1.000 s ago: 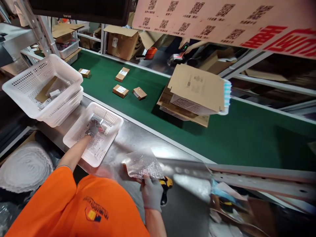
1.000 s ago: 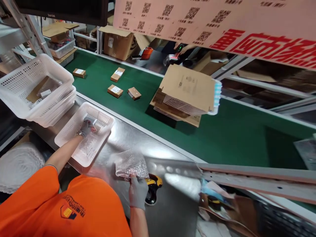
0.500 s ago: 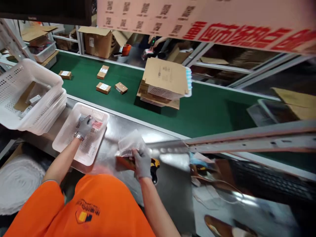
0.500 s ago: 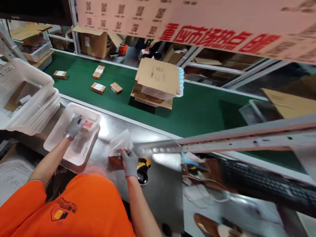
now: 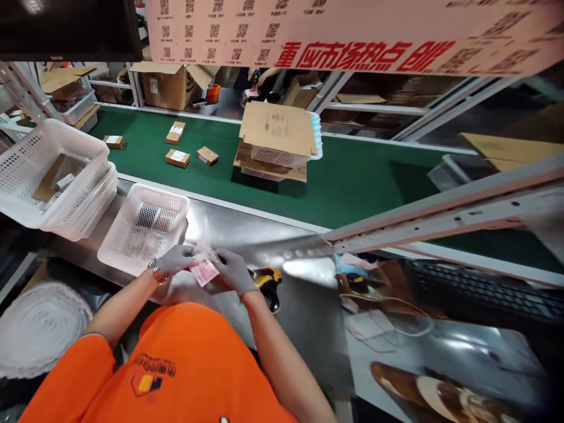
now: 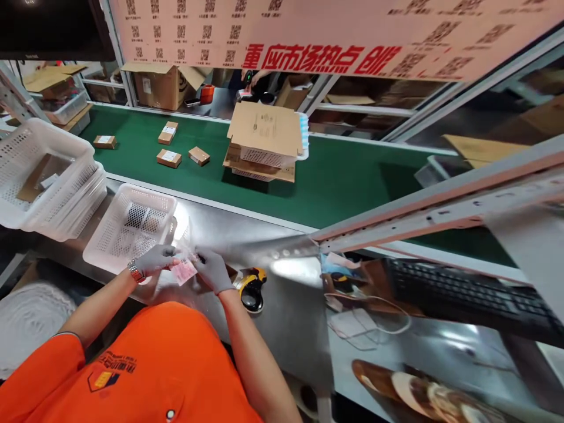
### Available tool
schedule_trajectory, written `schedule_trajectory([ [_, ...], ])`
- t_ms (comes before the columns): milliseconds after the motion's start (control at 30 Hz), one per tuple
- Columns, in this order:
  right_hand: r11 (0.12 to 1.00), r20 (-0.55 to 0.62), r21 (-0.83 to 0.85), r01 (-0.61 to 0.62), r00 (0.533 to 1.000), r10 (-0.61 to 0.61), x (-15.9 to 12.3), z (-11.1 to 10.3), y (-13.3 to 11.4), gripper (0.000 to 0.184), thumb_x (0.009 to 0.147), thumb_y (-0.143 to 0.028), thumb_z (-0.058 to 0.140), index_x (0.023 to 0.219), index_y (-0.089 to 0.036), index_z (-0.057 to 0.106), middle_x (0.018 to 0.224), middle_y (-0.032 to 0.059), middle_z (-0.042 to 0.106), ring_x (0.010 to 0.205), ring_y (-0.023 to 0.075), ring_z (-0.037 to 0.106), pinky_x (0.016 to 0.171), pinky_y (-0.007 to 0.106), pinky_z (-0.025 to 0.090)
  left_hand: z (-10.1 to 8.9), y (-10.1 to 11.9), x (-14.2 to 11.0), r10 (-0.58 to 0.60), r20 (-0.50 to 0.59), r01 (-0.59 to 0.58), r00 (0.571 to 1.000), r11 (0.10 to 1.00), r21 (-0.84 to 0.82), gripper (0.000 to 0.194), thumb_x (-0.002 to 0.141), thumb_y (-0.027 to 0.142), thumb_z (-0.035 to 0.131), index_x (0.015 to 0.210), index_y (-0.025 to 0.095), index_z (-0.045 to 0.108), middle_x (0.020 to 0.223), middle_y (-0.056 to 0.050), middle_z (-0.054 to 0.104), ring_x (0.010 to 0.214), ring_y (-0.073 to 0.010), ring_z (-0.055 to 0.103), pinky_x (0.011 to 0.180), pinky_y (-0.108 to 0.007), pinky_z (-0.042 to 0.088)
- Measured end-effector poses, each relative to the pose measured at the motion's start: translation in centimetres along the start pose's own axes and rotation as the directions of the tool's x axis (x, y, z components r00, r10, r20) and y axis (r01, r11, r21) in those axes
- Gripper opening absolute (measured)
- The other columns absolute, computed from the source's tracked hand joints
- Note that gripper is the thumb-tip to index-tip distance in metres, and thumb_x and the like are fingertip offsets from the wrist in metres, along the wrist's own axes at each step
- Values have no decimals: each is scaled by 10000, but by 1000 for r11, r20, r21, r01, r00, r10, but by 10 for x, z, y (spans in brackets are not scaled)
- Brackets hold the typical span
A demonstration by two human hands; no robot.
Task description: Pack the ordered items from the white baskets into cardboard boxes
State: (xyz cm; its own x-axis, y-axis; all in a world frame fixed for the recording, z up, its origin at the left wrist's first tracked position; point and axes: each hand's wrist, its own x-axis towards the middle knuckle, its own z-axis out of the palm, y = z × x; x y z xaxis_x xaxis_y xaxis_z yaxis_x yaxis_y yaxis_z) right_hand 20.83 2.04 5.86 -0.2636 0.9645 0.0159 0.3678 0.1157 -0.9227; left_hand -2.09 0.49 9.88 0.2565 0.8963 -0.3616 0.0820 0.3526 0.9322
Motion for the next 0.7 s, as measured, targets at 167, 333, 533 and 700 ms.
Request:
schedule_trajectory([
  [167,997,-42,-72,22,999,-25,-17,-1,10,279,909,-435,643,832,-235,821,833,58,807,792,235,678,785,333,466,0,-21,6,-43,-239,30,970,998,-58,371,746,388,1046,848,154,776,790,-19,748,707,-145,698,698,-280,618],
  [333,982,-181,-189,-5,983,-30,-33,22,15,346,1034,-472,637,1049,-223,876,1016,125,882,915,276,768,821,338,492,6,-42,15,42,-456,8,889,994,108,165,814,212,902,807,169,744,754,-2,744,652,-145,693,637,-255,572],
  [533,893,49,-449,-14,998,41,-47,48,8,235,1097,-329,646,1093,-210,848,1101,120,885,934,245,776,766,311,415,26,-41,25,-65,-566,20,822,996,-86,95,837,167,787,779,190,716,707,12,738,644,-153,707,675,-265,593],
  [700,946,-37,-314,-80,997,72,-43,41,12,303,1094,-440,612,1005,-229,810,960,98,860,863,254,752,734,318,405,34,-41,20,-191,-472,102,861,973,-206,173,958,189,697,802,213,628,703,25,687,608,-156,703,649,-290,619],
])
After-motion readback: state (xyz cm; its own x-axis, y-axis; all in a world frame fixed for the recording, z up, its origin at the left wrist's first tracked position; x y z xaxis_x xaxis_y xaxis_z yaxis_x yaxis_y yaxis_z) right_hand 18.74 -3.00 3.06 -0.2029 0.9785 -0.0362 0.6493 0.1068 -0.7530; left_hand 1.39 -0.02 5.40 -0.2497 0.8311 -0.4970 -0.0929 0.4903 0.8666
